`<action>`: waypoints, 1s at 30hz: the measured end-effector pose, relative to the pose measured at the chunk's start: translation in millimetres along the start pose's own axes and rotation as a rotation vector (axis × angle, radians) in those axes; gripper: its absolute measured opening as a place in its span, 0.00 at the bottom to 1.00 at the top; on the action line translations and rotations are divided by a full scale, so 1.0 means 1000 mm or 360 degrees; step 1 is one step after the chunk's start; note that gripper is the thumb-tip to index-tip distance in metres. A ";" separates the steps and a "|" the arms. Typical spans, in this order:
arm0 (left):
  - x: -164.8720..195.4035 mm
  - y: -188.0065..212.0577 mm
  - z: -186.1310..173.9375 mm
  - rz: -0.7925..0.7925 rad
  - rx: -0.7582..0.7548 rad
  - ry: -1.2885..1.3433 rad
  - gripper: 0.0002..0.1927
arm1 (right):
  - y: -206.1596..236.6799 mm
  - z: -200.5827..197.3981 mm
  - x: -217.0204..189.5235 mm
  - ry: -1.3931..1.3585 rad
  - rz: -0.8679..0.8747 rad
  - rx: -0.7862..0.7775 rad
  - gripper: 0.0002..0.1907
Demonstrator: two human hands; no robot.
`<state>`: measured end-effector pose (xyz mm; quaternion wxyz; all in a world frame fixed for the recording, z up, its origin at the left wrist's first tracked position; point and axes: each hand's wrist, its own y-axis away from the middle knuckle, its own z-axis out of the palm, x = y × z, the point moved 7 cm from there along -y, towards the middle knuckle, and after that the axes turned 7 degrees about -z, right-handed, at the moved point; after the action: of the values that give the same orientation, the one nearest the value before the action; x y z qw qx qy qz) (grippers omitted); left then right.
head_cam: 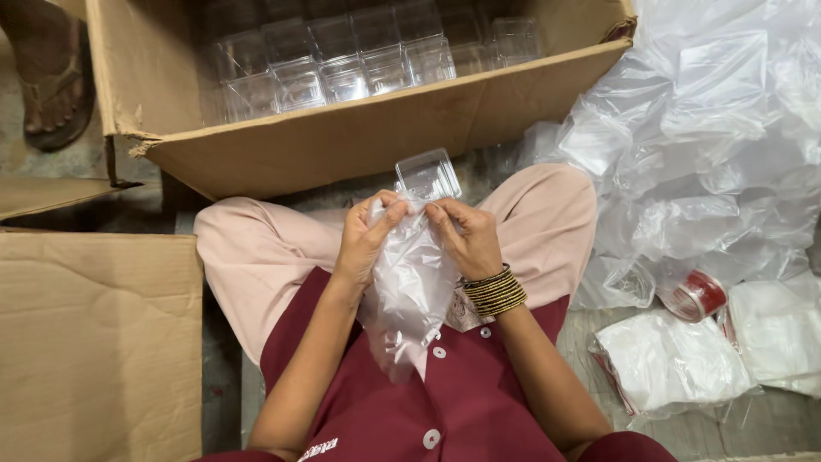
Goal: The person sits on the floor and packs clear plastic boxes into clear plastic bags, twisting the bags closed, and places the bagged boxes into a large cardboard box alongside other bagged boxes. Another worker nearby handles bagged boxes as well.
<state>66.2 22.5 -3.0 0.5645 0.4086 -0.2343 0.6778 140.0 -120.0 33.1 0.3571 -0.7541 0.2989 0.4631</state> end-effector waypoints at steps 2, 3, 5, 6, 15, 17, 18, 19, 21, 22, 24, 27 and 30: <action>-0.009 0.000 -0.004 -0.0157 -0.0026 0.0181 0.10 | 0.008 0.004 0.017 -0.0002 -0.0023 -0.0052 0.12; -0.015 0.001 -0.006 -0.0237 -0.0040 0.0273 0.11 | 0.012 0.005 0.026 -0.0001 -0.0033 -0.0078 0.12; -0.032 0.013 -0.012 -0.0585 -0.0044 0.0421 0.11 | 0.017 0.013 0.067 -0.1062 0.0457 0.0114 0.11; -0.042 0.019 -0.015 -0.0759 -0.0047 0.0494 0.11 | 0.021 0.020 0.085 -0.1589 0.0703 0.0221 0.10; -0.038 -0.023 -0.026 0.0405 0.0286 -0.1424 0.08 | 0.020 -0.019 0.126 -0.0285 -0.0086 0.0154 0.15; -0.028 -0.023 -0.009 0.0516 0.0312 -0.1452 0.18 | 0.024 -0.021 0.111 0.0377 -0.0079 0.0229 0.19; 0.000 -0.040 0.011 0.0596 0.0332 -0.1612 0.22 | -0.001 -0.024 0.093 0.0539 -0.0048 0.0233 0.21; 0.006 -0.046 0.019 0.0664 0.0362 -0.1776 0.26 | -0.007 -0.021 0.091 0.0541 -0.0086 0.0161 0.22; 0.000 -0.065 0.022 0.0095 0.0477 -0.2183 0.30 | -0.015 -0.021 0.098 0.0633 0.0154 0.0059 0.21; 0.008 -0.070 0.021 0.0129 0.0508 -0.2209 0.27 | -0.016 -0.019 0.108 0.0644 0.0325 0.0040 0.21; 0.012 -0.072 0.026 0.0159 0.0531 -0.2210 0.23 | -0.020 -0.021 0.118 0.0652 0.0359 -0.0036 0.19; 0.012 -0.072 0.028 0.0170 0.0519 -0.2180 0.22 | -0.025 -0.021 0.138 0.0753 0.0352 -0.0130 0.18; 0.014 -0.074 0.022 0.0146 0.0539 -0.2172 0.25 | -0.029 -0.018 0.153 0.0538 0.0313 -0.0102 0.18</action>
<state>142.7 32.0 10.6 0.1910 0.8145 -0.4442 0.3205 231.6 -136.1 -93.5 0.2308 -0.7992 0.4119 0.3719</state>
